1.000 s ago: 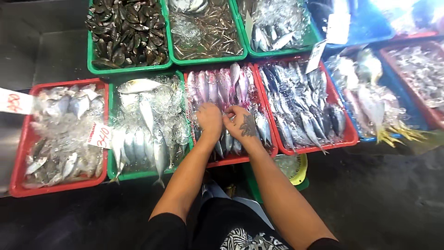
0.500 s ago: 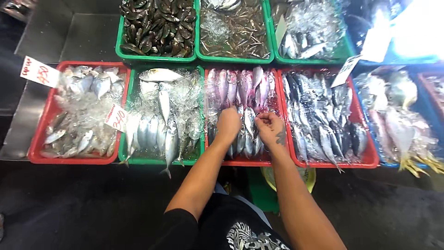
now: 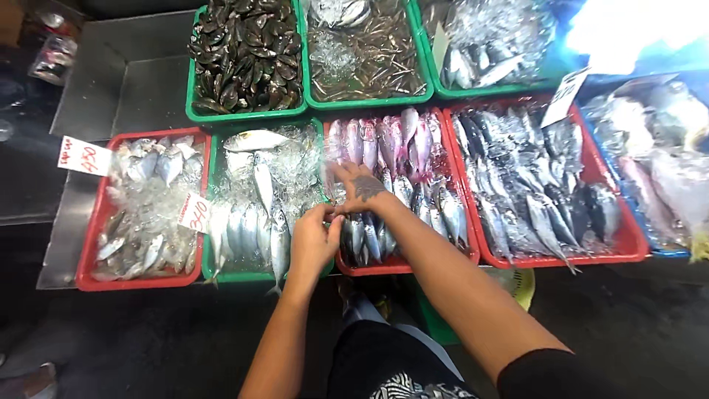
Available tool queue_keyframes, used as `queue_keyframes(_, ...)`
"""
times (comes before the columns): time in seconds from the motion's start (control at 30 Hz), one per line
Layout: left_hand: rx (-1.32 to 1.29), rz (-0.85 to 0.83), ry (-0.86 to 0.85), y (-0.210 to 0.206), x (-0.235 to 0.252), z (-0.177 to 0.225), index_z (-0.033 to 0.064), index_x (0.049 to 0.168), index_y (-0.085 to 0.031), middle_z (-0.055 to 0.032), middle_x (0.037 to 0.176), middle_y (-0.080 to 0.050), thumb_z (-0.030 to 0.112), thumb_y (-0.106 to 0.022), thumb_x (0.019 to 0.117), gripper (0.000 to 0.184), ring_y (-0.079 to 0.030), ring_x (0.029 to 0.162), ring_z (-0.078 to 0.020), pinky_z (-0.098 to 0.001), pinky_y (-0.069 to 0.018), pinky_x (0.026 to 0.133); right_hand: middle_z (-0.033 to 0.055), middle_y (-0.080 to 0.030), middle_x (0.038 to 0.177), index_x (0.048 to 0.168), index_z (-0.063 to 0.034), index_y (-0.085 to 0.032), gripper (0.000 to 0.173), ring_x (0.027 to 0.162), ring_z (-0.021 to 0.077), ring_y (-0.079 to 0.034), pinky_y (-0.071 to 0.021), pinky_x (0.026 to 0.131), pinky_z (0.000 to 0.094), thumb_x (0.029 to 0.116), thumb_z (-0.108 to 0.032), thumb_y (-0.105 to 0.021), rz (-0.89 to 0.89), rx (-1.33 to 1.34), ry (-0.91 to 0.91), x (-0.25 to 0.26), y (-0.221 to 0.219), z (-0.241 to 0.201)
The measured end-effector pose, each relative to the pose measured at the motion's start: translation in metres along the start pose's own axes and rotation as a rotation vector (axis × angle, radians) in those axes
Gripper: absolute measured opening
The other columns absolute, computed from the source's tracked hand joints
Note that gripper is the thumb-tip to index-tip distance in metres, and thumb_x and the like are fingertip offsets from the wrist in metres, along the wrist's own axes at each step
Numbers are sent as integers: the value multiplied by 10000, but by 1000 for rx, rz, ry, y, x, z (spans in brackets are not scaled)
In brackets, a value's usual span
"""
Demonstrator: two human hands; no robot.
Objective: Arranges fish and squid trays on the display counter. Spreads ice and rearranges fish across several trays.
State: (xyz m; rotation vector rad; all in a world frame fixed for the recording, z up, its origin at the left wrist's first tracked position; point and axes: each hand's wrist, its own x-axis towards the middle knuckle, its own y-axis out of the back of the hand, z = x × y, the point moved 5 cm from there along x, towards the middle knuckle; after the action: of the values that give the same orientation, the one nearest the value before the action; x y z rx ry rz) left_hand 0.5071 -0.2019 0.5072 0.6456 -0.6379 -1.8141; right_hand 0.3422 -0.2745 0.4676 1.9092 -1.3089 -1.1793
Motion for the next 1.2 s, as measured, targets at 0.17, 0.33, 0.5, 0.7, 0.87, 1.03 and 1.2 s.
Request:
queue_keyframes(0.17, -37, 121, -60, 26, 17, 6, 92, 1150, -728, -34, 944, -743, 284, -649, 992, 261, -712, 777, -133, -376, -618, 728, 295, -421, 1476, 1551, -161, -392, 1108, 1228, 479, -560, -528, 928, 659, 619, -293, -977, 8, 182, -93, 7, -7, 1)
queue_keyframes(0.33, 134, -24, -141, 27, 123, 43, 52, 1304, -642, -169, 1130, -713, 272, -640, 1004, 371, -701, 1017, -331, -573, -559, 922, 195, -617, 1328, 1458, -78, -481, 908, 1214, 352, -617, -513, 1016, 582, 699, -313, -921, 101, 215, 10, -10, -18, 7)
queue_keyframes(0.5, 414, -222, -2, -21, 202, 49, 64, 1513, -471, -401, 1469, -407, 347, -873, 781, 882, -439, 1319, -606, -765, -450, 961, 222, -654, 1254, 1274, -46, -671, 545, 1187, 388, -620, -503, 1003, 608, 827, -306, -845, 297, 251, -162, -51, 43, 54)
queue_keyframes(0.7, 494, -230, -87, -52, 211, 78, 76, 1478, -504, -328, 1444, -492, 332, -829, 810, 785, -443, 1346, -555, -750, -435, 980, 287, -643, 1239, 1479, 19, -379, 748, 1113, 448, -666, -533, 934, 634, 962, -426, -685, 546, 266, -615, -37, 94, 128)
queue_keyframes(0.87, 585, -300, -56, -62, 213, 83, 100, 1539, -436, -345, 1426, -501, 324, -829, 813, 855, -452, 1332, -566, -759, -427, 976, 196, -719, 1090, 1416, -9, -458, 599, 1034, 379, -703, -555, 910, 598, 898, -184, -702, 659, 345, -568, -25, 82, 139)
queue_keyframes(1.03, 720, -261, -90, -57, 205, 89, 61, 1512, -467, -315, 1441, -511, 379, -833, 821, 844, -412, 1378, -547, -756, -390, 1005, 182, -731, 1028, 1320, -5, -525, 624, 967, 354, -716, -571, 865, 586, 778, -143, -800, 695, 606, -603, -29, 77, 143)
queue_keyframes(1.2, 542, -148, -139, -44, 160, 95, 26, 1461, -504, -311, 1407, -513, 415, -799, 864, 771, -490, 1302, -517, -686, -479, 969, 211, -715, 1010, 1296, 1, -562, 640, 946, 385, -701, -558, 837, 612, 743, -155, -846, 613, 656, -628, -51, 76, 148)
